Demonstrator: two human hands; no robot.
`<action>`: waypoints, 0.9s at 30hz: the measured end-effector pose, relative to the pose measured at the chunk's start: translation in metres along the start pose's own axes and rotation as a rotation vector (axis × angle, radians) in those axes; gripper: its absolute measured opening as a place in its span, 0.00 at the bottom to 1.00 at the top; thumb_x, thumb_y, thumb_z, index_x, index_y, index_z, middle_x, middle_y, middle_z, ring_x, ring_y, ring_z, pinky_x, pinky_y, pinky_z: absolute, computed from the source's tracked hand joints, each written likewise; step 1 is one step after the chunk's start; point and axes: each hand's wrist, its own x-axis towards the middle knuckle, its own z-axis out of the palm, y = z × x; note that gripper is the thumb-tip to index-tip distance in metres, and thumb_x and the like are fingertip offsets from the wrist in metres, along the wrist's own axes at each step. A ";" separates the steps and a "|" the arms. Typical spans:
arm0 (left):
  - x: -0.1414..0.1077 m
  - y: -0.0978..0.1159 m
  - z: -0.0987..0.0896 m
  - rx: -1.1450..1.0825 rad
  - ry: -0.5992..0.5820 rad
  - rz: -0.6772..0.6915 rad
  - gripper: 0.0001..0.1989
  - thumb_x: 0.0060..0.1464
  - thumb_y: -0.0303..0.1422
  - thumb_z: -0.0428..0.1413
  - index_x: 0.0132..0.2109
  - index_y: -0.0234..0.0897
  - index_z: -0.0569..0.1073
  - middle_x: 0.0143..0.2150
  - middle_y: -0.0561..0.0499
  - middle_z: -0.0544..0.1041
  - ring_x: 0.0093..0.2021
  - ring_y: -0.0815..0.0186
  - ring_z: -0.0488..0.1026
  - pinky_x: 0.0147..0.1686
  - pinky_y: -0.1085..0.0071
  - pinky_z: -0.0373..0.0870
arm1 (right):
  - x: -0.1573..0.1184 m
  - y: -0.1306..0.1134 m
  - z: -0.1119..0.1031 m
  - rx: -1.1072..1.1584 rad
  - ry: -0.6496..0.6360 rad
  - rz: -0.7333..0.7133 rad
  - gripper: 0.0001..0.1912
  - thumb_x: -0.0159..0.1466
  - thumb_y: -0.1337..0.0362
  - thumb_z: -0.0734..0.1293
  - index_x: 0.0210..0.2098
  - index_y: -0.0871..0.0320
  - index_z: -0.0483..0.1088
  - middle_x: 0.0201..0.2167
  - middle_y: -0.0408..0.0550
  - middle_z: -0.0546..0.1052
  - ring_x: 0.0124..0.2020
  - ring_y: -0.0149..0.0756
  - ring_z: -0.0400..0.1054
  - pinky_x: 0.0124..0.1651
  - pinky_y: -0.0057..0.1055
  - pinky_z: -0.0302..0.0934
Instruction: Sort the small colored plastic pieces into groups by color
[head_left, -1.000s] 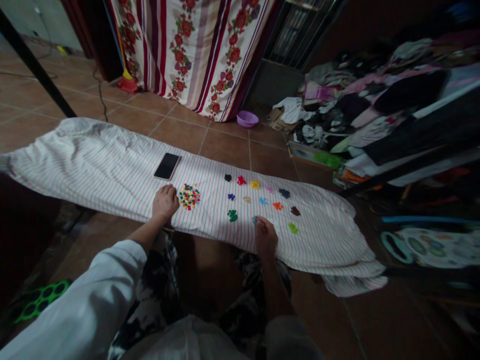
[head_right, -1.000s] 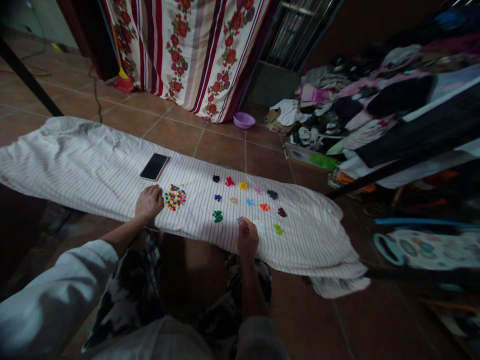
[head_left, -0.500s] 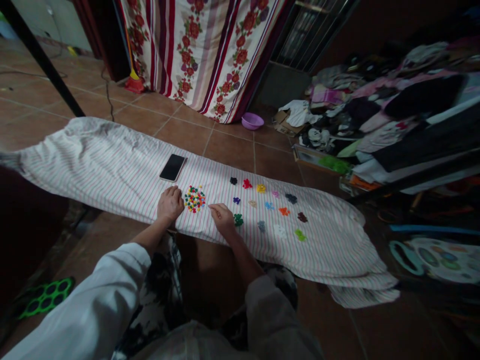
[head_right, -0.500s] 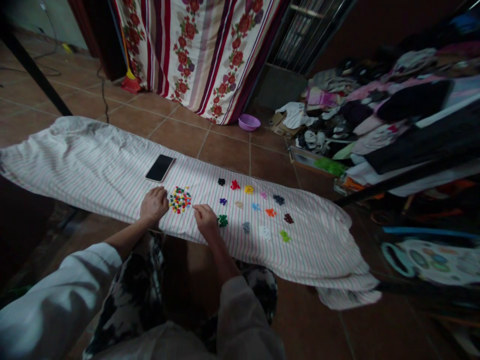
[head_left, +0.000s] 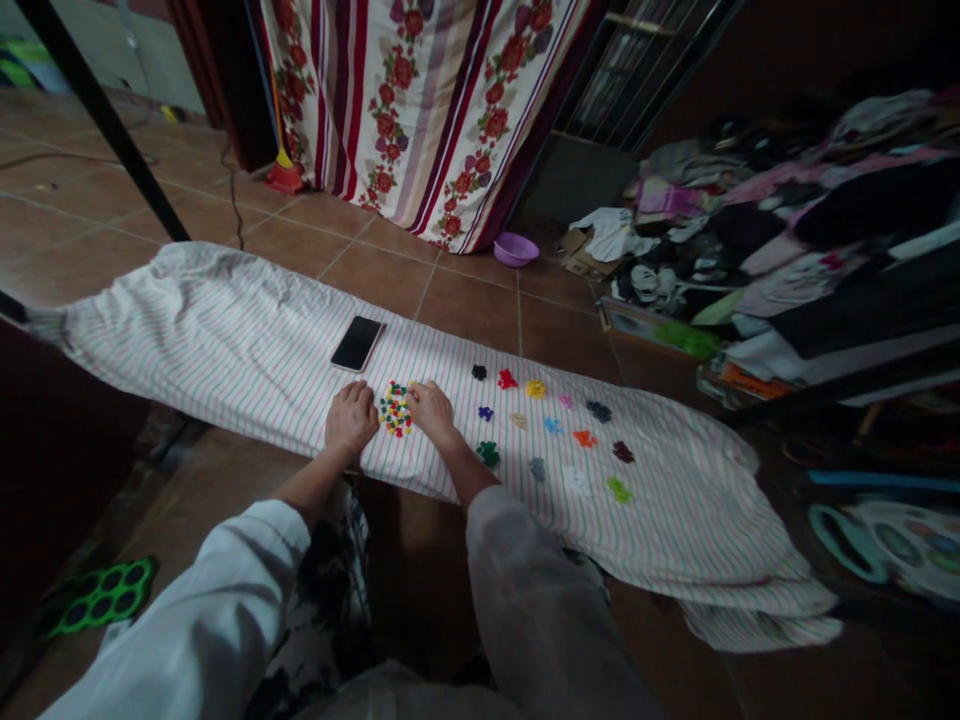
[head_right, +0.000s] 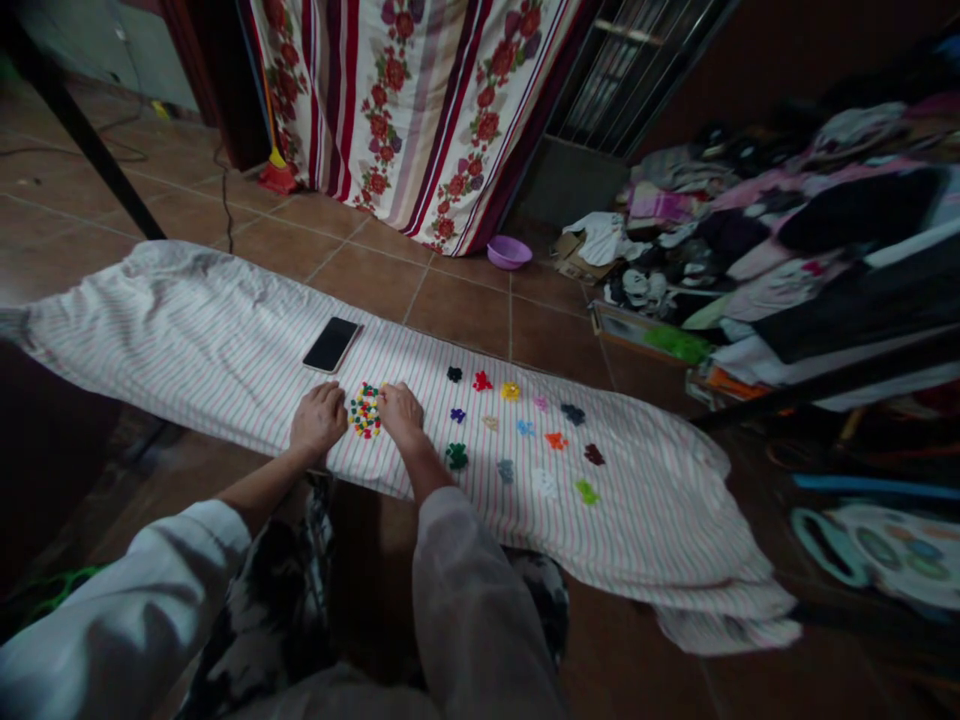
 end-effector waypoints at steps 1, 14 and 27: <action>0.000 0.000 0.000 0.000 0.002 0.002 0.15 0.55 0.27 0.49 0.49 0.35 0.74 0.55 0.37 0.75 0.58 0.49 0.70 0.57 0.50 0.66 | 0.001 -0.001 -0.001 -0.006 -0.010 0.002 0.11 0.69 0.63 0.62 0.43 0.52 0.77 0.42 0.48 0.74 0.42 0.35 0.69 0.45 0.29 0.61; 0.002 0.001 -0.003 0.027 -0.009 0.017 0.14 0.56 0.27 0.48 0.46 0.33 0.74 0.54 0.35 0.75 0.56 0.49 0.70 0.57 0.52 0.66 | 0.001 -0.014 -0.003 -0.011 -0.027 -0.004 0.11 0.68 0.64 0.62 0.41 0.53 0.77 0.43 0.49 0.76 0.43 0.36 0.70 0.44 0.30 0.62; 0.002 0.003 -0.006 0.077 -0.012 0.027 0.13 0.56 0.27 0.48 0.45 0.33 0.74 0.54 0.36 0.76 0.56 0.50 0.70 0.57 0.55 0.66 | -0.010 0.028 0.016 0.467 0.181 0.005 0.05 0.61 0.67 0.64 0.37 0.52 0.68 0.31 0.39 0.76 0.35 0.32 0.72 0.42 0.29 0.66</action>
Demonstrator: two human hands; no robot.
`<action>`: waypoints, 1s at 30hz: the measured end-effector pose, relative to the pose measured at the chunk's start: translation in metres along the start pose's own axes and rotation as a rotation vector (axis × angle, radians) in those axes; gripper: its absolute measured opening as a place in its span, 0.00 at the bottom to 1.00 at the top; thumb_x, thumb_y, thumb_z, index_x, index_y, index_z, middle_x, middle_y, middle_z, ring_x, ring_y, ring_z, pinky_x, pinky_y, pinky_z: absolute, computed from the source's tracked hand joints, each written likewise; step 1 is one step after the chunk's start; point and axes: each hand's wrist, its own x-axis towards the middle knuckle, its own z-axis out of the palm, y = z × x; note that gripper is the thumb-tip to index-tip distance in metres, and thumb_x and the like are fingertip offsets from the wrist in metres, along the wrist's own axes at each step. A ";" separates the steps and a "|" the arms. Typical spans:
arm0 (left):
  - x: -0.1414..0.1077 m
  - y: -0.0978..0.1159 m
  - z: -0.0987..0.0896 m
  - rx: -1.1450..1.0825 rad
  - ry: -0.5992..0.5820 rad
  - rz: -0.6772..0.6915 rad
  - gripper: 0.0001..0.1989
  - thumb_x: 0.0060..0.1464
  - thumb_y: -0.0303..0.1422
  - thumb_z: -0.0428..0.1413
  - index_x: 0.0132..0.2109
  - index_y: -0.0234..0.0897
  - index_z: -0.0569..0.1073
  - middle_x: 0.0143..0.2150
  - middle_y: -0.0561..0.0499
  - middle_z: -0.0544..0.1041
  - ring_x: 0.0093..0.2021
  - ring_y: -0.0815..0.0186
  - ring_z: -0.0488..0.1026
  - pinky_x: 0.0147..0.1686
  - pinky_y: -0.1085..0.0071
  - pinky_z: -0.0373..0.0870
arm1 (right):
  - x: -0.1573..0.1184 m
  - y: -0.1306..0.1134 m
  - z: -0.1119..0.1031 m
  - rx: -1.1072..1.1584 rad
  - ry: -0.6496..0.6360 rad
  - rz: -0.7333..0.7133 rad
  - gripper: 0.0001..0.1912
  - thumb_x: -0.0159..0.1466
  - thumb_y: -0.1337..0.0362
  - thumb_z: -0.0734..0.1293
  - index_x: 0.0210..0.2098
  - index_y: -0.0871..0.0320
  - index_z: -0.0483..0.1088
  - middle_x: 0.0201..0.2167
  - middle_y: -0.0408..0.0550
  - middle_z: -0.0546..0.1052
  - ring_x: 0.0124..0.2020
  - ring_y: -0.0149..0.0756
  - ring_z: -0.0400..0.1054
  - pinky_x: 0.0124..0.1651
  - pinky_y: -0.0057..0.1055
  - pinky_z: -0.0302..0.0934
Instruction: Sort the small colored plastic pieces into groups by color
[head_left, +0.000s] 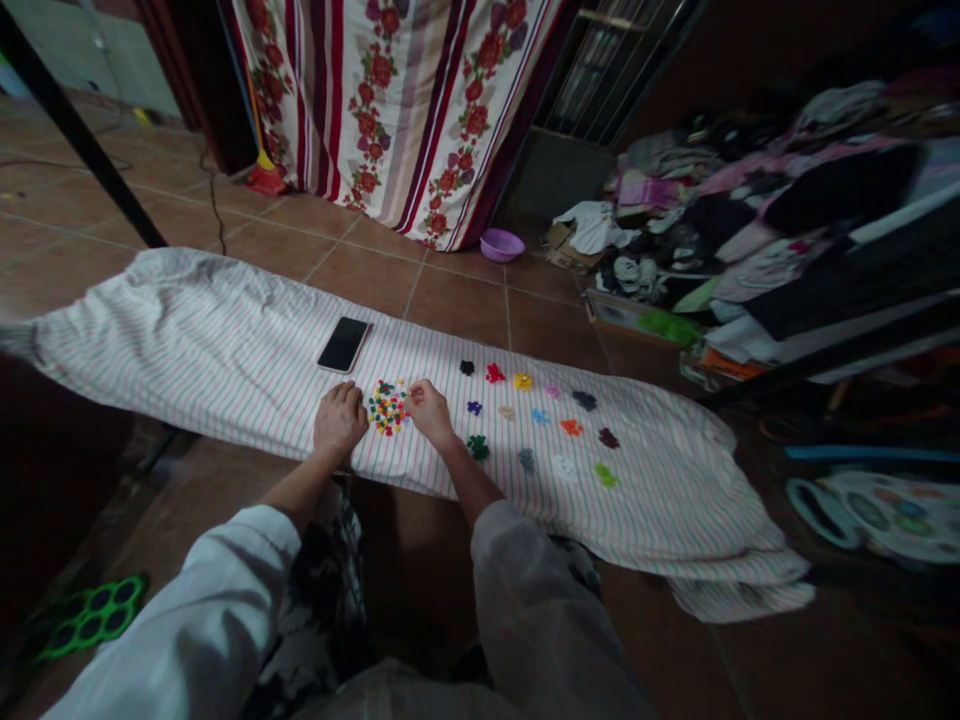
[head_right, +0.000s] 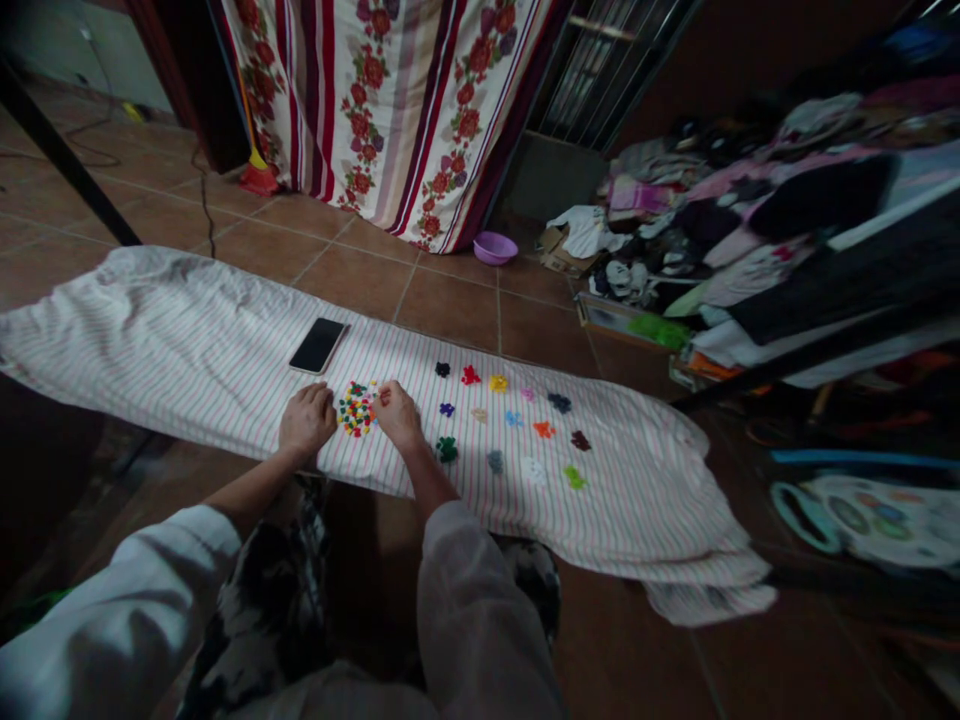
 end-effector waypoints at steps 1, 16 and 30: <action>0.000 0.000 0.000 0.006 0.000 0.005 0.13 0.56 0.27 0.48 0.45 0.33 0.75 0.54 0.36 0.76 0.56 0.50 0.70 0.58 0.55 0.66 | -0.002 0.004 -0.003 0.032 0.008 0.003 0.06 0.60 0.67 0.65 0.37 0.52 0.68 0.30 0.38 0.76 0.34 0.33 0.73 0.41 0.29 0.66; -0.002 -0.006 0.004 0.068 0.045 0.069 0.13 0.57 0.28 0.49 0.44 0.30 0.75 0.52 0.35 0.77 0.54 0.50 0.71 0.56 0.56 0.67 | -0.021 0.070 -0.121 -0.170 0.357 0.100 0.10 0.59 0.65 0.61 0.37 0.56 0.73 0.32 0.48 0.78 0.33 0.36 0.71 0.42 0.33 0.65; -0.002 -0.008 0.007 -0.001 0.052 0.053 0.13 0.57 0.27 0.48 0.45 0.32 0.75 0.53 0.34 0.76 0.55 0.49 0.71 0.56 0.52 0.67 | -0.036 0.104 -0.152 -0.431 0.213 0.099 0.15 0.64 0.69 0.61 0.40 0.56 0.79 0.38 0.51 0.79 0.41 0.40 0.69 0.49 0.33 0.62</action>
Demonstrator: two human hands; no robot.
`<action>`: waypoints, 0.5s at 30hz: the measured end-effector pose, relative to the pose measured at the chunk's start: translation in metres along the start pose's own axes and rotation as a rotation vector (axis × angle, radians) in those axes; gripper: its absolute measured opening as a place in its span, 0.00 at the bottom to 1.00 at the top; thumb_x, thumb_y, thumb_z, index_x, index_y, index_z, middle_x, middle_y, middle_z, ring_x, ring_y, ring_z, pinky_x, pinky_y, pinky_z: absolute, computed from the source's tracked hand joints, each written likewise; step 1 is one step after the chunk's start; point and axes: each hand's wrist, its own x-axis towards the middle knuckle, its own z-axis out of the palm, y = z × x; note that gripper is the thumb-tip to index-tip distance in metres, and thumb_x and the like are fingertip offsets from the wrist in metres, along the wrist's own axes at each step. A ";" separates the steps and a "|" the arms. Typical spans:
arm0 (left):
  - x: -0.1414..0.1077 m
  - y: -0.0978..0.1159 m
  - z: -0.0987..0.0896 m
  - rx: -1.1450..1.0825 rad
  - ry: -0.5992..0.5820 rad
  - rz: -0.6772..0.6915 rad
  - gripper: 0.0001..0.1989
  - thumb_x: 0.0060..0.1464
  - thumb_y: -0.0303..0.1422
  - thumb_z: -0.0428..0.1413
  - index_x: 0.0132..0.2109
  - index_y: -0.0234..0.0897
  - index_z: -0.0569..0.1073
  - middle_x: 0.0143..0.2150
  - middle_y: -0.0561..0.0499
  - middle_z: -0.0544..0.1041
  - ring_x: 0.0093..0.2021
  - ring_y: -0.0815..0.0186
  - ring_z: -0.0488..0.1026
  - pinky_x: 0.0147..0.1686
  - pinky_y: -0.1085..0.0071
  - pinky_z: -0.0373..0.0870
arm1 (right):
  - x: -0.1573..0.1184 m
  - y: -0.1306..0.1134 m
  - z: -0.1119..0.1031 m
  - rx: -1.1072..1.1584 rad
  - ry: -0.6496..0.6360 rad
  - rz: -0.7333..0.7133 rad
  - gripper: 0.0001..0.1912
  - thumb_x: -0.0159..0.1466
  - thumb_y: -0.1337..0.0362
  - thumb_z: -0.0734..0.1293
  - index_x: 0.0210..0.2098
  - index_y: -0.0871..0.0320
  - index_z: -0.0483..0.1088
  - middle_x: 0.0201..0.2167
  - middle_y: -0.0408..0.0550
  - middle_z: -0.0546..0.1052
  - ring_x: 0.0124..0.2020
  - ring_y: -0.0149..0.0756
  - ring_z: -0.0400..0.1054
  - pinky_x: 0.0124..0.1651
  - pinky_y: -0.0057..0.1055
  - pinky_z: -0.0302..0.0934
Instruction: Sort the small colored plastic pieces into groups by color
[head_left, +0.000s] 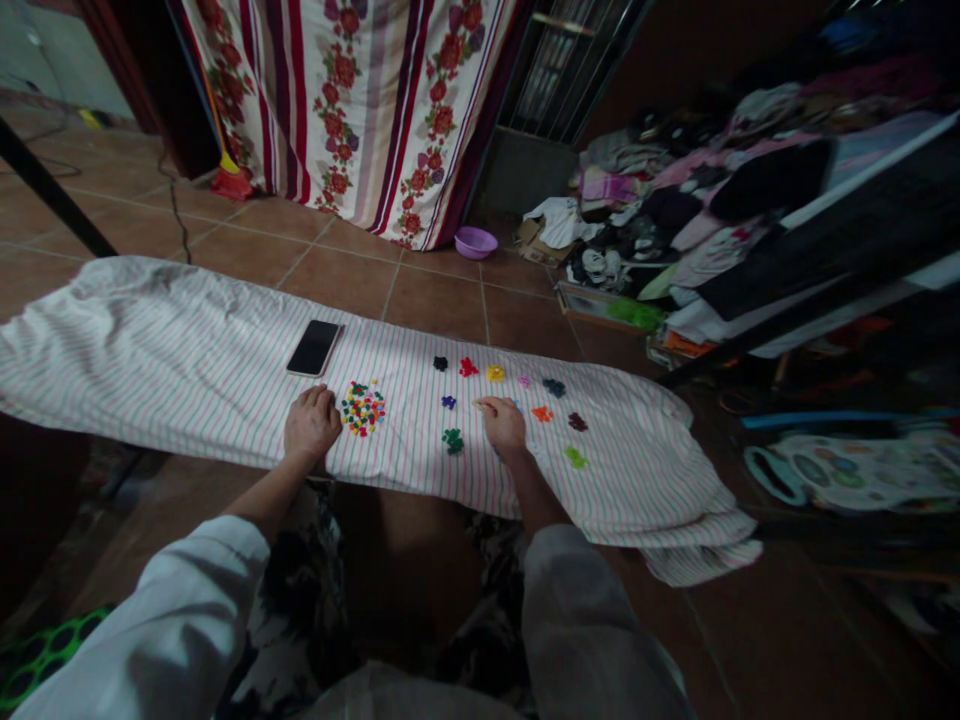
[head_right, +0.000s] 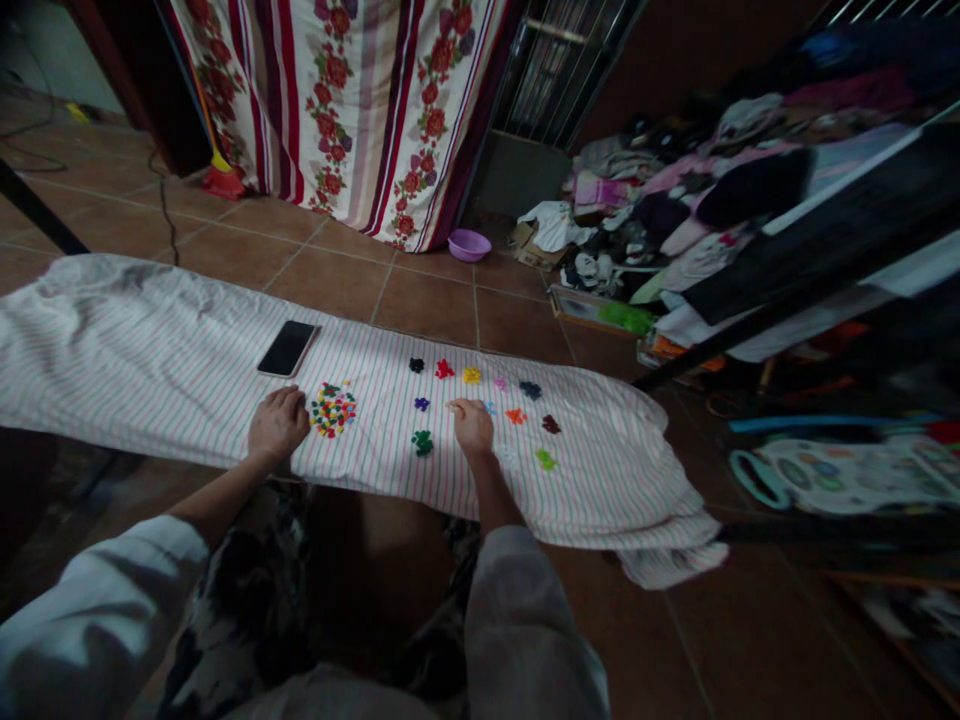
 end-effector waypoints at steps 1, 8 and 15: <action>0.000 0.000 0.000 -0.009 0.000 -0.005 0.13 0.57 0.27 0.48 0.45 0.32 0.75 0.53 0.34 0.76 0.55 0.49 0.71 0.56 0.51 0.67 | 0.001 0.001 0.001 0.006 -0.004 0.001 0.15 0.64 0.69 0.61 0.40 0.56 0.80 0.38 0.51 0.79 0.41 0.39 0.69 0.50 0.34 0.62; 0.000 0.000 0.000 -0.022 -0.012 -0.006 0.13 0.56 0.28 0.49 0.46 0.33 0.74 0.53 0.34 0.76 0.55 0.49 0.71 0.56 0.51 0.67 | 0.000 0.005 0.002 0.050 -0.017 0.003 0.18 0.64 0.70 0.58 0.42 0.56 0.80 0.41 0.52 0.80 0.44 0.40 0.70 0.52 0.35 0.62; 0.001 0.002 -0.001 -0.020 -0.015 -0.023 0.13 0.57 0.28 0.48 0.45 0.35 0.74 0.53 0.36 0.76 0.55 0.50 0.71 0.56 0.52 0.67 | -0.002 0.008 0.002 0.048 0.063 -0.008 0.21 0.61 0.70 0.57 0.43 0.57 0.80 0.41 0.52 0.80 0.44 0.41 0.70 0.53 0.36 0.64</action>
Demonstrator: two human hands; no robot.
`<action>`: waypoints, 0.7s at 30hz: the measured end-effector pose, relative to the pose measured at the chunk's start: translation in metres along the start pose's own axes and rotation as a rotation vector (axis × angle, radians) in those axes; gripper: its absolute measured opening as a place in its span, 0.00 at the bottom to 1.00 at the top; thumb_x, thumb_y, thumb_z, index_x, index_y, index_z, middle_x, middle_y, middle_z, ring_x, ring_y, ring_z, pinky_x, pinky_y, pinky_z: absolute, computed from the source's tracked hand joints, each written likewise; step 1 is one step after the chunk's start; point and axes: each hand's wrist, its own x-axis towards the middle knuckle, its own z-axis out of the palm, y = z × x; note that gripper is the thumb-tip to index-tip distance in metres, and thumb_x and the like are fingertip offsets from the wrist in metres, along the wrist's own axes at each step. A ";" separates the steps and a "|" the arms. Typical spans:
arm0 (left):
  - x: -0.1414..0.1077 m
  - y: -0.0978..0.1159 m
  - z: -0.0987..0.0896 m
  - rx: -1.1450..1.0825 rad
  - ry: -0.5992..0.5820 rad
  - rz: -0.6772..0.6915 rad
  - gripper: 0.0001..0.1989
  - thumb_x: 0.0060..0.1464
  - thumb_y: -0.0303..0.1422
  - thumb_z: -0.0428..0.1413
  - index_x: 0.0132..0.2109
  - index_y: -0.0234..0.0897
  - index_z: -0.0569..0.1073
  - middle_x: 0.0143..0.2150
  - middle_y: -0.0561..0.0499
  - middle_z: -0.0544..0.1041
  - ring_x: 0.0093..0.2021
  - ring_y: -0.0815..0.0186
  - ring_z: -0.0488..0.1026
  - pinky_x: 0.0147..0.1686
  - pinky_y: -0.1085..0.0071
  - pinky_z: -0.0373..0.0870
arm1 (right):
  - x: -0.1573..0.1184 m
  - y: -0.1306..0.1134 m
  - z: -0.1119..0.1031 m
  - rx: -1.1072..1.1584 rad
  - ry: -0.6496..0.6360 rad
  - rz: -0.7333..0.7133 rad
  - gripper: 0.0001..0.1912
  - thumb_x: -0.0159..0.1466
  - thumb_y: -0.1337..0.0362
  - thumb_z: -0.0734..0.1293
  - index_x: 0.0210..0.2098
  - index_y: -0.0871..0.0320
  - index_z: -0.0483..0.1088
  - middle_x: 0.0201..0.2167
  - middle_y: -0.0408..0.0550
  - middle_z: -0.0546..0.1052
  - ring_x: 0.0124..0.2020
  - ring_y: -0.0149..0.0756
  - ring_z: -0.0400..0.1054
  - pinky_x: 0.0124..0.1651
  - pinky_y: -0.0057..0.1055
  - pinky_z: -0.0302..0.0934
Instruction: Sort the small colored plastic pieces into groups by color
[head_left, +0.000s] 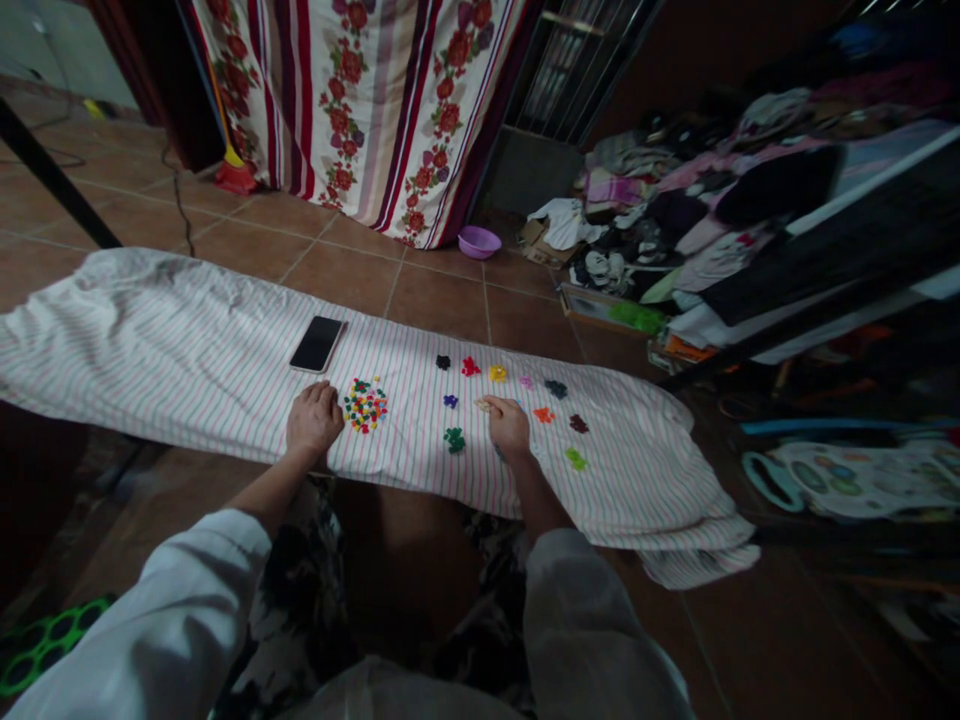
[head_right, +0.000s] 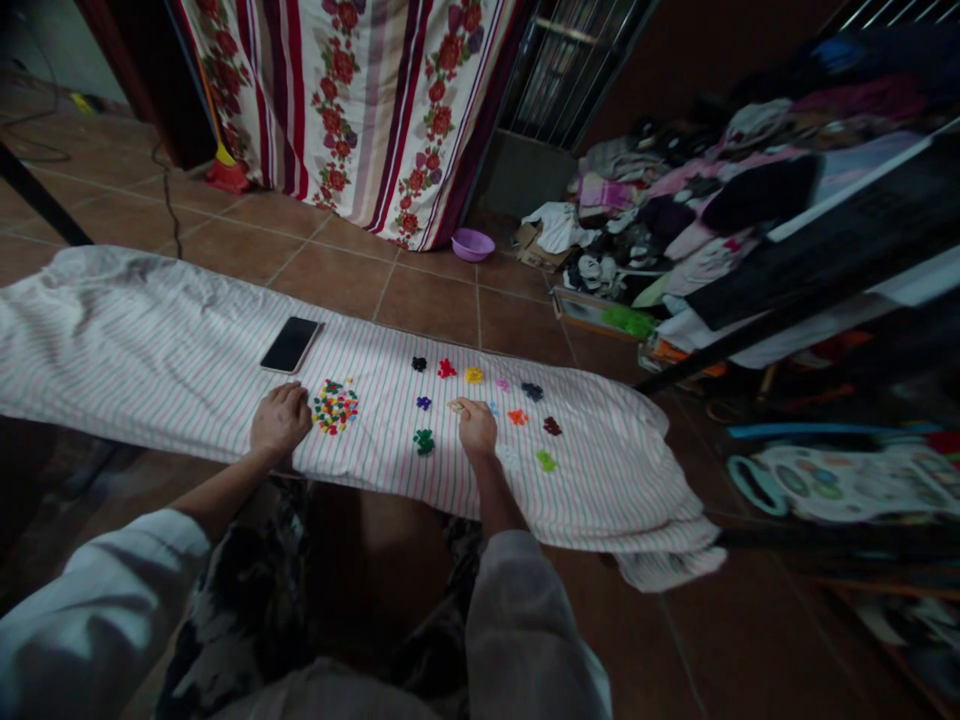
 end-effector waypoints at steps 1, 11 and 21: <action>0.000 0.000 0.000 -0.002 -0.001 0.000 0.13 0.57 0.28 0.48 0.45 0.35 0.74 0.53 0.36 0.76 0.55 0.50 0.71 0.56 0.52 0.67 | 0.000 0.000 0.000 -0.009 0.007 0.002 0.21 0.61 0.70 0.57 0.44 0.58 0.79 0.42 0.53 0.80 0.44 0.42 0.70 0.53 0.37 0.64; 0.001 0.002 -0.003 -0.022 -0.024 -0.028 0.13 0.56 0.28 0.48 0.46 0.34 0.74 0.54 0.36 0.75 0.56 0.49 0.69 0.57 0.52 0.66 | -0.004 -0.019 0.003 0.026 0.047 -0.018 0.17 0.63 0.66 0.58 0.42 0.59 0.78 0.40 0.55 0.80 0.44 0.43 0.71 0.52 0.39 0.65; 0.001 0.006 -0.007 0.007 -0.049 -0.040 0.14 0.57 0.28 0.47 0.46 0.32 0.75 0.54 0.35 0.75 0.57 0.50 0.69 0.58 0.53 0.65 | -0.043 -0.099 0.047 0.267 -0.159 -0.291 0.16 0.65 0.68 0.59 0.43 0.57 0.78 0.40 0.51 0.79 0.44 0.39 0.72 0.51 0.34 0.66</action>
